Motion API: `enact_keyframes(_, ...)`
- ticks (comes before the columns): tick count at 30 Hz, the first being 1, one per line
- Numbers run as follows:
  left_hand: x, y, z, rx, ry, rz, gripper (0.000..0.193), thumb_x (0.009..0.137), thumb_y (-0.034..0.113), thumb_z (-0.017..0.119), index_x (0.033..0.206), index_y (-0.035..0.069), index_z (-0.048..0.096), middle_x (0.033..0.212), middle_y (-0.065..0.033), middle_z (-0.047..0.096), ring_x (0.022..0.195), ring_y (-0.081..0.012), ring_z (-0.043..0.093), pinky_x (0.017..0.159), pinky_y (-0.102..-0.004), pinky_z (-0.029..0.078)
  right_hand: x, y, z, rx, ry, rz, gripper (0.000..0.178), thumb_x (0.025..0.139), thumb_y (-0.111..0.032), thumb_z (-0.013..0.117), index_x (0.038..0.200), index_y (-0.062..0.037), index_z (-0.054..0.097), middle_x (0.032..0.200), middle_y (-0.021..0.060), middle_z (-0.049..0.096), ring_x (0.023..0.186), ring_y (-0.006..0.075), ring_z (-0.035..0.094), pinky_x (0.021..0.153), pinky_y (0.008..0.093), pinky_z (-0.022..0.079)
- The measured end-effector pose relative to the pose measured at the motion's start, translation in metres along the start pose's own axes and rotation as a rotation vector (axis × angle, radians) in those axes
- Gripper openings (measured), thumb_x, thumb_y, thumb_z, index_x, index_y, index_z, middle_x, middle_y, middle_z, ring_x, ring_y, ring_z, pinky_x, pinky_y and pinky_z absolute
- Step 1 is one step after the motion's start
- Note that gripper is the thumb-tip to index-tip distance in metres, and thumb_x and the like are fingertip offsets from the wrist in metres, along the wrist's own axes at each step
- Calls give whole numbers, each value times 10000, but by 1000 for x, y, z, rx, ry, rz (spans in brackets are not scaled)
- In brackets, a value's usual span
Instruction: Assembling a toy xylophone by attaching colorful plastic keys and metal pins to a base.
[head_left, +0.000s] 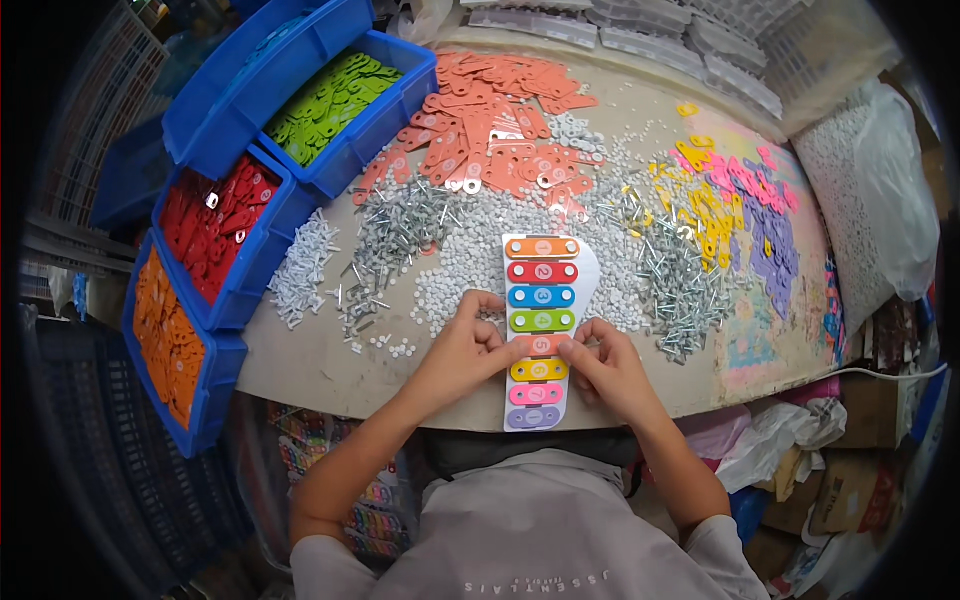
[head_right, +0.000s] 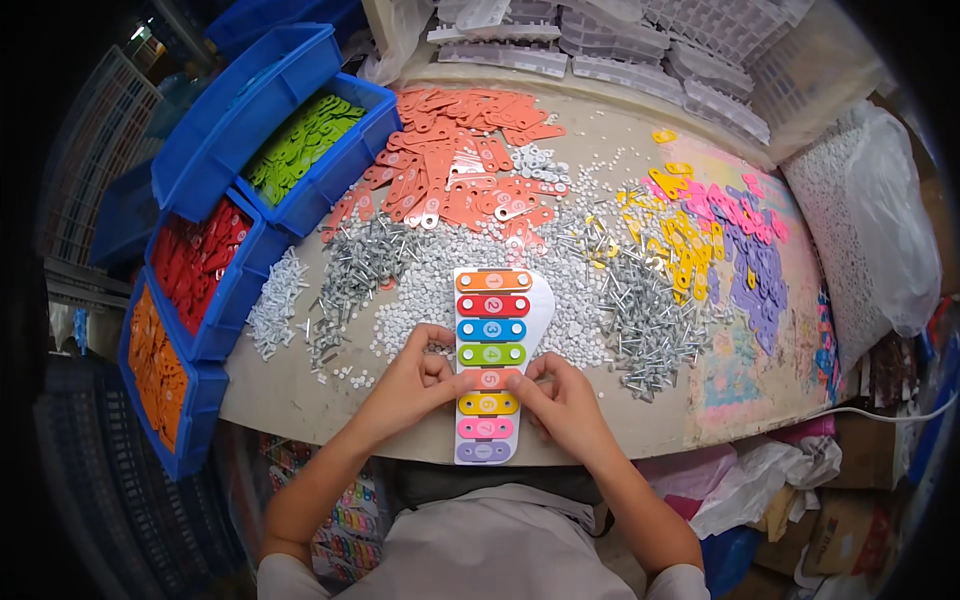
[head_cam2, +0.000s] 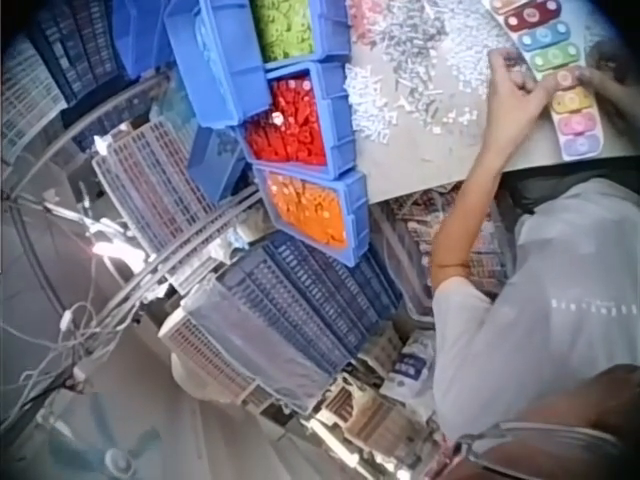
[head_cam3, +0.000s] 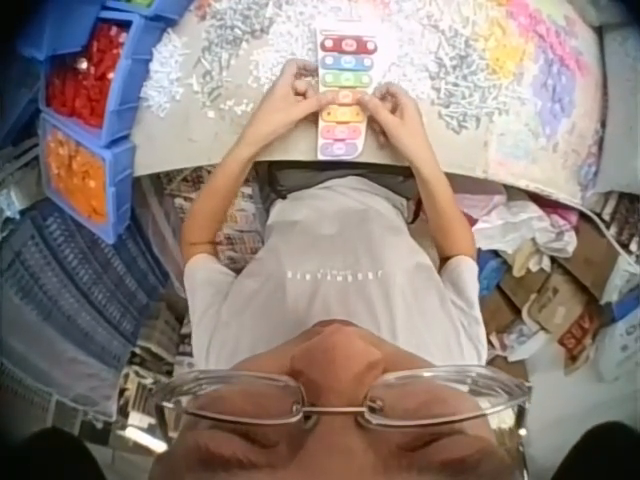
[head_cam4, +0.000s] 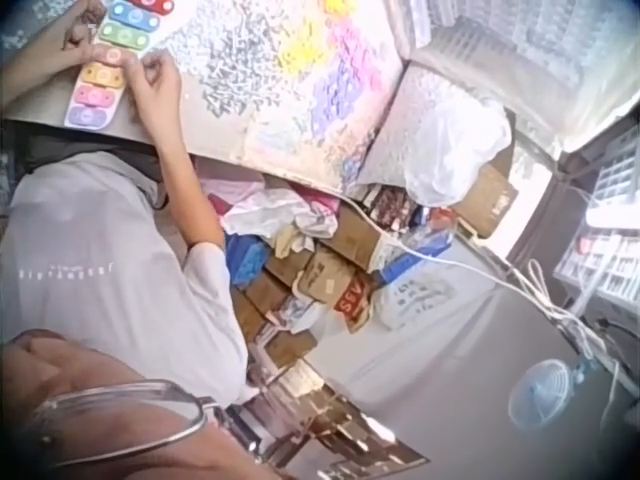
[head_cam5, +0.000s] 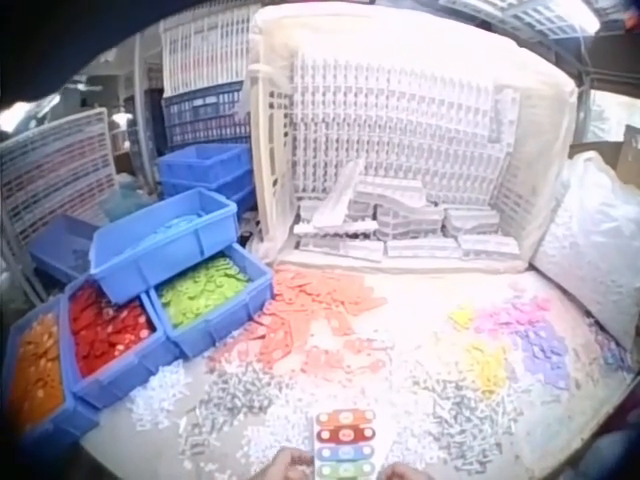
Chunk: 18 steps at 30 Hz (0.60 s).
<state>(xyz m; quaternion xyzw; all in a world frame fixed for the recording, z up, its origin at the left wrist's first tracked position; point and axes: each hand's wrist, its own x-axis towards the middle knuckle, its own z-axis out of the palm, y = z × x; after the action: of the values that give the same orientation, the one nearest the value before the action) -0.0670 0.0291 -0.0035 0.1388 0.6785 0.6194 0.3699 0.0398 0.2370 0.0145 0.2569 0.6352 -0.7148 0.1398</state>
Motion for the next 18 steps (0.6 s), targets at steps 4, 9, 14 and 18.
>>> enact_keyframes(4, 17, 0, -2, -74, -155, -174, 630, 912, 216, 750, 1360, -17, 373, 884, -117, 707, 796, -120, 679, 675, -224, 505, 4, -4, -4, -48, -101, 79, 261, 1016, -299, 603, 951, -49, 567, 594, -13, 551, 468, 62, 483, 445, 215, 369)
enact_keyframes(9, 23, 5, -5, -119, -239, -116, 621, 898, 237, 768, 1330, -19, 402, 1008, -166, 720, 880, -157, 717, 730, -221, 535, 9, -1, -4, -57, -147, 103, 323, 1030, -329, 572, 941, -21, 611, 617, -2, 559, 491, 62, 494, 460, 217, 385)
enact_keyframes(14, 20, -4, 1, -153, -189, -59, 568, 898, 230, 770, 1290, -9, 436, 959, -120, 719, 802, -100, 693, 611, -196, 493, 11, 5, -1, -21, -113, 74, 309, 1028, -291, 576, 885, -18, 601, 591, -12, 532, 473, 58, 473, 440, 224, 362)
enact_keyframes(18, 18, -5, -4, -10, -203, -70, 531, 914, 226, 753, 1277, -3, 442, 746, -33, 652, 633, -38, 555, 525, -201, 366, 10, 9, -1, 2, -115, 23, 300, 1030, -278, 572, 881, -19, 597, 586, -14, 521, 466, 57, 460, 433, 225, 349)
